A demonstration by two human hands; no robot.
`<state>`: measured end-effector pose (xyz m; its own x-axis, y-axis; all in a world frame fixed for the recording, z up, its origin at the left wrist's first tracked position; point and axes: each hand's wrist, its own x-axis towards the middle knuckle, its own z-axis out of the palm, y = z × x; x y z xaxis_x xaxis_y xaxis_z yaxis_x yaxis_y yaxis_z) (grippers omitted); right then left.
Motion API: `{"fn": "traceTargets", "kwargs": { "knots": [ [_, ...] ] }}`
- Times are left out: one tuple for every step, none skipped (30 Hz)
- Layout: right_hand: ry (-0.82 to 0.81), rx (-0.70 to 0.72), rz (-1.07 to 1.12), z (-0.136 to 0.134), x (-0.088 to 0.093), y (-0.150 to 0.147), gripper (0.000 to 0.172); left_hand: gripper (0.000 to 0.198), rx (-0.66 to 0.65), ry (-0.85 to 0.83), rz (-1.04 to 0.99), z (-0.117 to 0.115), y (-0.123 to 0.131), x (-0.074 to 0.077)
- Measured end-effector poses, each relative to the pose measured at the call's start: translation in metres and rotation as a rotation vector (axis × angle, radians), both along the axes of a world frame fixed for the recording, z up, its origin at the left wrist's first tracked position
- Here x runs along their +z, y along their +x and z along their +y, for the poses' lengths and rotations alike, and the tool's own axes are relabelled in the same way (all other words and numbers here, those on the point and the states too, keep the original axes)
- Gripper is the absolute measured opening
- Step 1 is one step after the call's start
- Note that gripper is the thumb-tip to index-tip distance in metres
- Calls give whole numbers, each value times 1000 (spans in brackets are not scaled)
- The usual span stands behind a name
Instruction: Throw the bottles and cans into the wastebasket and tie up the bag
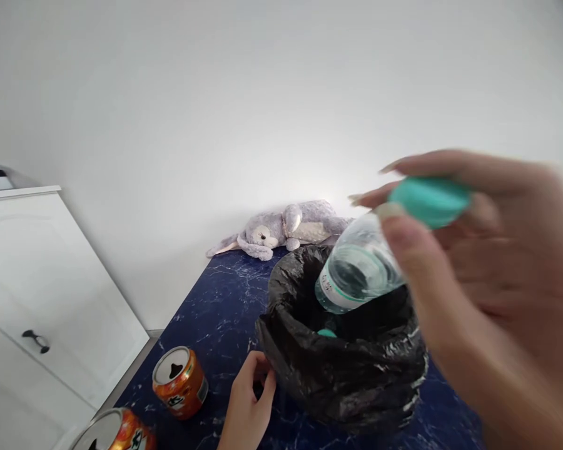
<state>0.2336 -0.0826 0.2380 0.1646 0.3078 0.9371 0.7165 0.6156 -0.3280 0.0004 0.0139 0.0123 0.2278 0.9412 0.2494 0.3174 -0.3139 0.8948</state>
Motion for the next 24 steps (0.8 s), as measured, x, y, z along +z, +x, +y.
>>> {"fn": "traceTargets", "kwargs": {
  "knots": [
    [-33,5,40,6,0,1,34,23,0,-17,5,2,0,-1],
    [-76,22,36,13,-1,2,30,23,-2,-31,9,4,-1,-3],
    [-132,39,9,20,-3,3,27,23,-4,-40,12,5,-1,-4],
    [-196,66,-48,27,-6,4,26,24,-4,-43,13,6,-2,-5],
    [-259,85,-93,33,-8,5,25,25,-5,-44,15,7,-2,-6],
    [-318,103,-120,37,-9,6,22,28,-6,-47,18,8,-2,-6],
    [-376,122,-131,39,-9,7,18,31,-6,-53,21,8,-3,-6],
    [-425,139,-126,39,-8,7,15,33,-7,-61,26,8,-3,-6],
    [-464,151,-108,38,-6,6,13,35,-9,-71,32,7,-3,-5],
    [-489,157,-82,35,-4,6,13,35,-12,-81,38,7,-3,-5],
    [-505,157,-55,33,-2,5,14,35,-14,-89,43,6,-4,-5],
    [-513,152,-33,31,0,5,15,35,-18,-96,47,5,-4,-4],
    [-515,143,-19,29,2,4,15,35,-21,-101,50,4,-4,-4],
    [-510,132,-13,27,3,3,16,34,-23,-103,52,3,-3,-4],
    [-510,123,-14,27,3,2,16,34,-26,-101,57,3,-3,-3],
    [-512,116,-15,26,3,1,17,34,-27,-92,66,3,-2,-2],
    [-518,114,-17,26,3,0,18,34,-27,-80,79,3,-2,-2],
    [-530,116,-25,26,2,0,19,36,-26,-66,94,3,-1,-1],
    [-547,119,-40,27,1,-1,20,37,-25,-54,108,2,0,0],
    [-570,120,-63,27,0,-1,21,39,-23,-45,119,2,0,2],
    [-599,119,-94,27,-2,-1,23,40,-21,-43,126,2,1,3],
    [-630,117,-131,28,-3,-1,26,41,-21,-43,129,1,1,4],
    [-667,118,-173,28,-5,-1,32,41,-21,-44,131,0,2,5],
    [-706,125,-215,29,-7,-1,39,41,-20,-43,132,0,2,7]
  ]
}}
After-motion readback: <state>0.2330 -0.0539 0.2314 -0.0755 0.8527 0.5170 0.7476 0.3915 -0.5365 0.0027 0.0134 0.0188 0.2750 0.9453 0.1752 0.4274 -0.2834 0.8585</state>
